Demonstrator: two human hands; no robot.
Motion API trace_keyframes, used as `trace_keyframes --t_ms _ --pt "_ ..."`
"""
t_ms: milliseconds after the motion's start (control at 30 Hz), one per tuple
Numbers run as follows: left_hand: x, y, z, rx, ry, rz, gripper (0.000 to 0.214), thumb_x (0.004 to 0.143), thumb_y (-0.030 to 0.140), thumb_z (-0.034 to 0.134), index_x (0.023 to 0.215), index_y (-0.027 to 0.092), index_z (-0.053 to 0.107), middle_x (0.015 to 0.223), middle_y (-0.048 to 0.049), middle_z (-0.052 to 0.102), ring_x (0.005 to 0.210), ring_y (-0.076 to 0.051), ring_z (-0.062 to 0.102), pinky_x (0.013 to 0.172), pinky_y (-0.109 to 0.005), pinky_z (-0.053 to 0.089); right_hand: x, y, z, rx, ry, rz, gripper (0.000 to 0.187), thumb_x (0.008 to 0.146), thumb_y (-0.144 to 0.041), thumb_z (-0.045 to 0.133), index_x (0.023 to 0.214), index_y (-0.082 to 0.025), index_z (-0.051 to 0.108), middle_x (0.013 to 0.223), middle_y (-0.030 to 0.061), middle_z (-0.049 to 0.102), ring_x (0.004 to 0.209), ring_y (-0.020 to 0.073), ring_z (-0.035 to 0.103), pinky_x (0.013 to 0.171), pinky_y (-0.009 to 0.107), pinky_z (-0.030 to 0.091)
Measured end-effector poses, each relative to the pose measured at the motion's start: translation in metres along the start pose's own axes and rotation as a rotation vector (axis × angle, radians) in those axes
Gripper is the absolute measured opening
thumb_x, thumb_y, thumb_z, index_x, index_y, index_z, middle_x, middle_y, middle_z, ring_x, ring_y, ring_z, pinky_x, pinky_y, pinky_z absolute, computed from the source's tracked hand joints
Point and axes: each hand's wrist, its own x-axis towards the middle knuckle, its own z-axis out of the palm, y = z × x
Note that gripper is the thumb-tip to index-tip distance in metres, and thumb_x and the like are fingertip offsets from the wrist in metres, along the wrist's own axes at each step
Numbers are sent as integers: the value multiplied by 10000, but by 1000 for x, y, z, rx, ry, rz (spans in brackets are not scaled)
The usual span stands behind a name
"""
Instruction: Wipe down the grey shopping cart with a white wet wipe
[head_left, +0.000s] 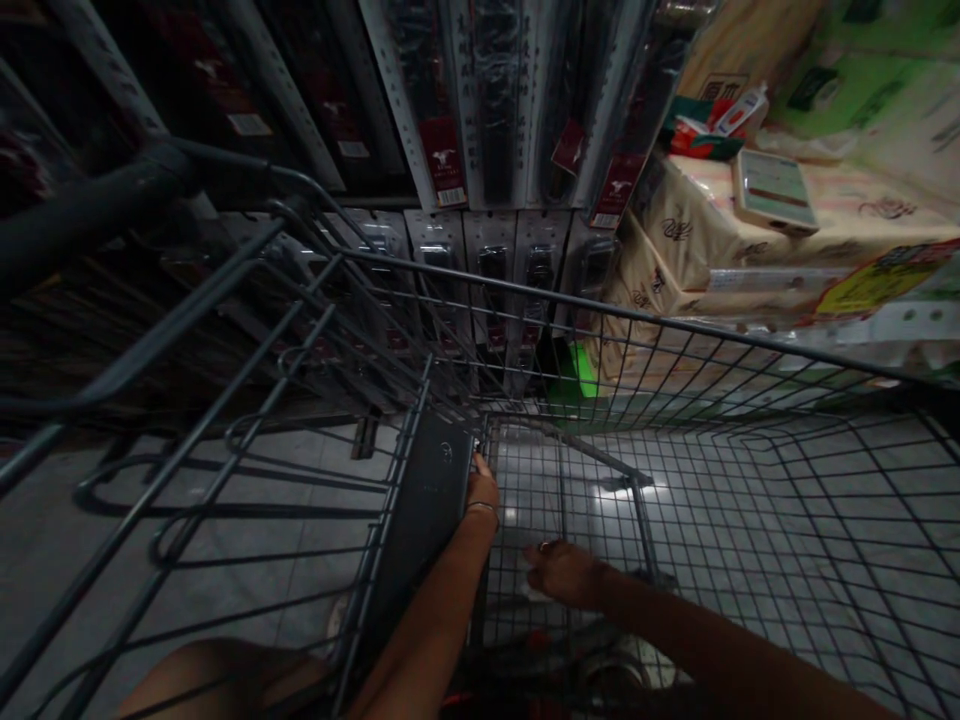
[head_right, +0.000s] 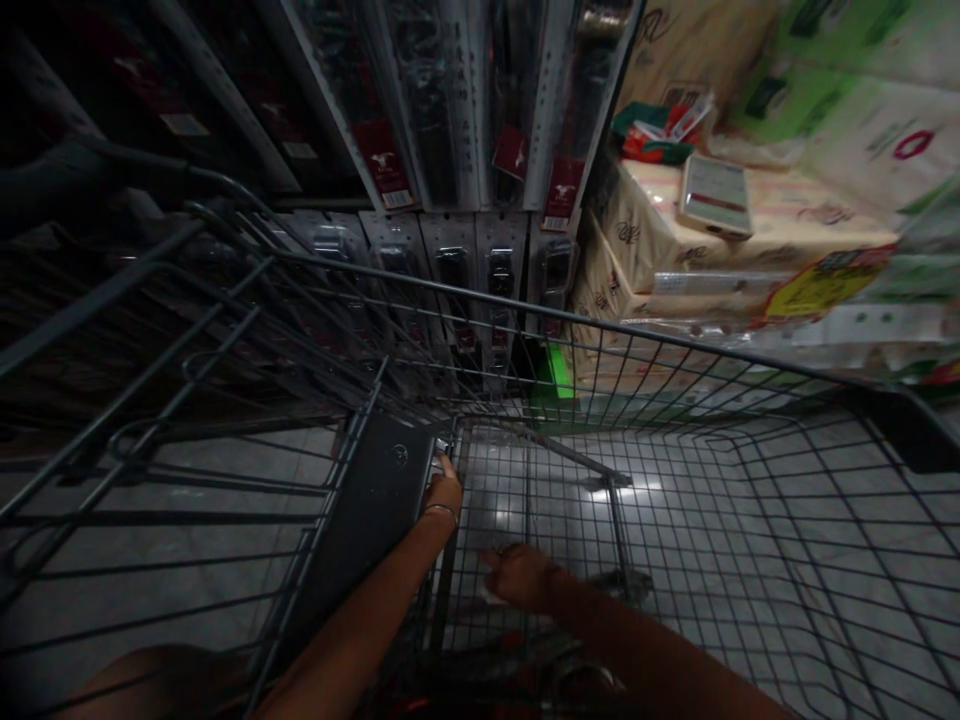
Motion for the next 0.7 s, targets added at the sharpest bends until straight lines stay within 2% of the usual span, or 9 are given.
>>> trace_keyframes --t_ms 133,200,267,367,467,533,667,700 --pt "-1 -1 2 51 15 -2 576 867 178 409 1396 3 262 1075 -261 592 903 -304 551 699 -369 429 -20 29 -9 -170 -89 -59 207 839 -90 446 872 -157 639 1081 108 615 843 210 624 674 316 489" --pt "-1 -1 2 67 19 -6 581 872 167 399 1402 -5 232 1027 -251 606 887 -290 558 703 -355 430 -29 40 -15 -211 -108 1 214 826 -71 450 901 -149 635 1087 116 612 827 209 633 652 303 494" --pt "-1 -2 1 79 25 -14 580 873 154 381 1409 3 218 1023 -243 610 877 -277 564 708 -348 432 -37 47 -23 -228 -116 118 245 806 -30 443 913 -140 634 1115 137 604 815 213 640 635 296 495" --pt "-1 -2 1 93 34 -28 581 866 133 358 1417 25 211 1010 -232 619 859 -266 574 694 -340 437 -40 45 -41 -214 -60 222 254 789 -4 440 903 -134 627 1104 148 610 818 216 641 650 293 495" --pt "-1 -1 2 107 43 -27 581 856 100 353 1418 44 218 999 -231 627 849 -262 585 673 -332 438 -29 27 -46 -199 17 167 216 807 -46 457 923 -143 612 1095 139 612 843 215 634 688 298 494" --pt "-1 -1 3 120 53 -24 581 852 85 357 1416 46 220 1001 -241 628 849 -267 590 663 -335 438 -15 9 -33 -209 36 114 196 824 -76 463 940 -146 604 1126 137 602 860 210 630 686 293 494" --pt "0 -1 5 153 67 -1 575 843 85 416 1396 34 263 1048 -267 619 857 -277 594 649 -332 442 13 -25 16 -176 122 -65 132 813 -141 513 907 -158 604 1050 103 631 836 200 626 658 302 502" --pt "1 -1 5 159 67 7 576 839 83 427 1390 21 268 1053 -273 617 861 -276 596 651 -329 443 18 -31 26 -167 111 -66 104 807 -171 531 875 -161 609 994 95 645 783 202 629 623 310 506"
